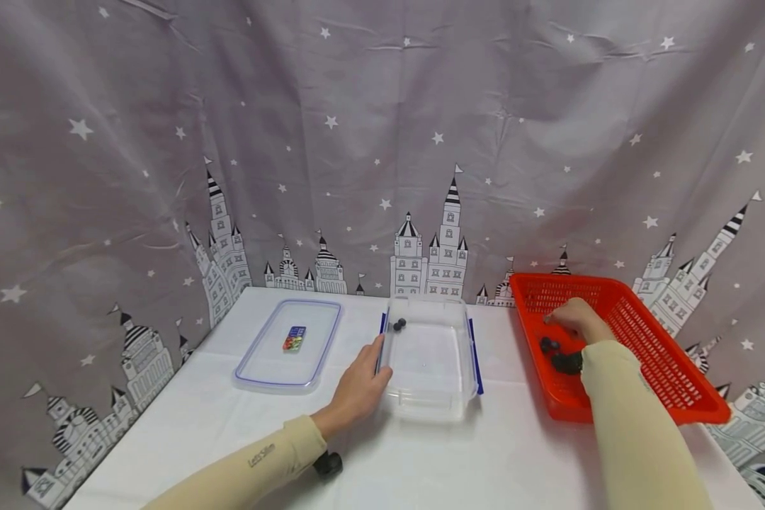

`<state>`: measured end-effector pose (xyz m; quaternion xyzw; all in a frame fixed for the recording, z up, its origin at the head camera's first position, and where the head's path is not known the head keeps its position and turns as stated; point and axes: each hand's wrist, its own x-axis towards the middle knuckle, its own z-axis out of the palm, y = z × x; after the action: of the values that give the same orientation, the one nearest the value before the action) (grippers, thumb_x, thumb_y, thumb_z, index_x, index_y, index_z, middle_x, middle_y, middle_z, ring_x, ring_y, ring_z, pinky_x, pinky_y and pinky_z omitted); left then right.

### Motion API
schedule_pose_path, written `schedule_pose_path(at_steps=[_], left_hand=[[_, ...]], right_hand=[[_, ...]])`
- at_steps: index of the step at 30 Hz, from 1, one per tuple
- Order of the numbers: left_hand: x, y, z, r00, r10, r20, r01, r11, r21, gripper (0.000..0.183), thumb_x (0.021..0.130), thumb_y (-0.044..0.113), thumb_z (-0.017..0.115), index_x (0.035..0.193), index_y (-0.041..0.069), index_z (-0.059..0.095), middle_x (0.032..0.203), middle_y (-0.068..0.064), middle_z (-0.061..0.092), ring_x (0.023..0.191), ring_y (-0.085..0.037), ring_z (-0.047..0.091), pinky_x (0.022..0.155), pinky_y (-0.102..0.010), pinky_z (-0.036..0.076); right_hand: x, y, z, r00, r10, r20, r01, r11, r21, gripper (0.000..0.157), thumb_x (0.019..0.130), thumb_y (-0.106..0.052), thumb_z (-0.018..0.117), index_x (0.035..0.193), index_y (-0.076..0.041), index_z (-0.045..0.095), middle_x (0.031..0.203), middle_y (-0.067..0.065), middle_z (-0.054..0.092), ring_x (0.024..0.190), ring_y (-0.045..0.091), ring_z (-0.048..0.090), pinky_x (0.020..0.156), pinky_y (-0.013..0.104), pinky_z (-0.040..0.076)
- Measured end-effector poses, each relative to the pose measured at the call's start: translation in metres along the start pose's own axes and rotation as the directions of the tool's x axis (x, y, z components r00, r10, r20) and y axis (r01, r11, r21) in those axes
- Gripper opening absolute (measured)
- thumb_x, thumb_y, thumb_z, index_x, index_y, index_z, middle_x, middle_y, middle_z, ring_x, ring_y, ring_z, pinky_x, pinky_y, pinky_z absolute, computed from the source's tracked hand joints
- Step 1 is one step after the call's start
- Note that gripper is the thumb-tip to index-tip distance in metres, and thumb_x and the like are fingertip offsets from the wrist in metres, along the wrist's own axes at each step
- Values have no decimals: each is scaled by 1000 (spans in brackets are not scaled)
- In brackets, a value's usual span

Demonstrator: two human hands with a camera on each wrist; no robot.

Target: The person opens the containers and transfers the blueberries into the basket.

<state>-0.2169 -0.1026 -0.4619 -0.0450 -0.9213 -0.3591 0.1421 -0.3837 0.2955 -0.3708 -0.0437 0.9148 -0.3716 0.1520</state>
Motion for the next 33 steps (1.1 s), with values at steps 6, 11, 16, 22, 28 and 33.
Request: schedule_pose_path(at_steps=[6, 11, 16, 22, 28, 33], left_hand=[[0, 0, 1, 1000, 6, -2, -6, 1000, -1, 67, 95, 28, 45, 157, 3, 33, 137, -13, 56, 115, -24, 58, 100, -44, 48], [0, 0, 0, 1000, 8, -3, -8, 1000, -7, 67, 95, 29, 45, 157, 3, 33, 136, -13, 56, 112, -23, 59, 99, -44, 49], [1, 0, 0, 1000, 4, -3, -4, 1000, -2, 68, 95, 28, 46, 156, 3, 33, 136, -13, 57, 111, -23, 59, 99, -44, 49], [1, 1, 0, 1000, -4, -4, 4, 1000, 9, 68, 94, 29, 46, 156, 4, 33, 134, -12, 58, 105, -22, 58, 95, -43, 50], [1, 2, -1, 1000, -6, -6, 6, 1000, 9, 68, 94, 29, 45, 157, 4, 33, 134, -12, 58, 105, -22, 58, 95, -43, 50], [0, 3, -1, 1000, -11, -4, 11, 1000, 3, 68, 95, 30, 45, 157, 4, 33, 135, -13, 57, 109, -24, 59, 97, -44, 49]], right_hand=[[-7, 5, 4, 1000, 10, 26, -9, 1000, -30, 41, 94, -14, 61, 56, -19, 46, 52, -6, 37, 48, 11, 39, 51, 27, 38], [-8, 9, 5, 999, 16, 36, -15, 999, -34, 41, 94, -14, 58, 56, -20, 45, 53, -5, 38, 49, 11, 39, 51, 27, 38], [-6, 6, 6, 1000, 10, 26, -10, 1000, -25, 41, 94, -14, 58, 56, -20, 44, 53, -5, 39, 49, 12, 40, 51, 27, 38], [-1, -11, 7, 999, -47, -13, 46, 998, -44, 37, 95, -16, 59, 59, -18, 51, 52, -7, 38, 46, 10, 40, 49, 26, 39], [-2, -38, 10, 994, -99, -43, 97, 994, -49, 30, 98, -20, 60, 105, 7, 70, 54, -5, 39, 49, 13, 41, 51, 28, 40], [-4, -61, 14, 989, -137, -55, 136, 990, -31, 48, 101, -24, 57, 130, 15, 58, 53, -5, 37, 47, 13, 36, 52, 29, 40]])
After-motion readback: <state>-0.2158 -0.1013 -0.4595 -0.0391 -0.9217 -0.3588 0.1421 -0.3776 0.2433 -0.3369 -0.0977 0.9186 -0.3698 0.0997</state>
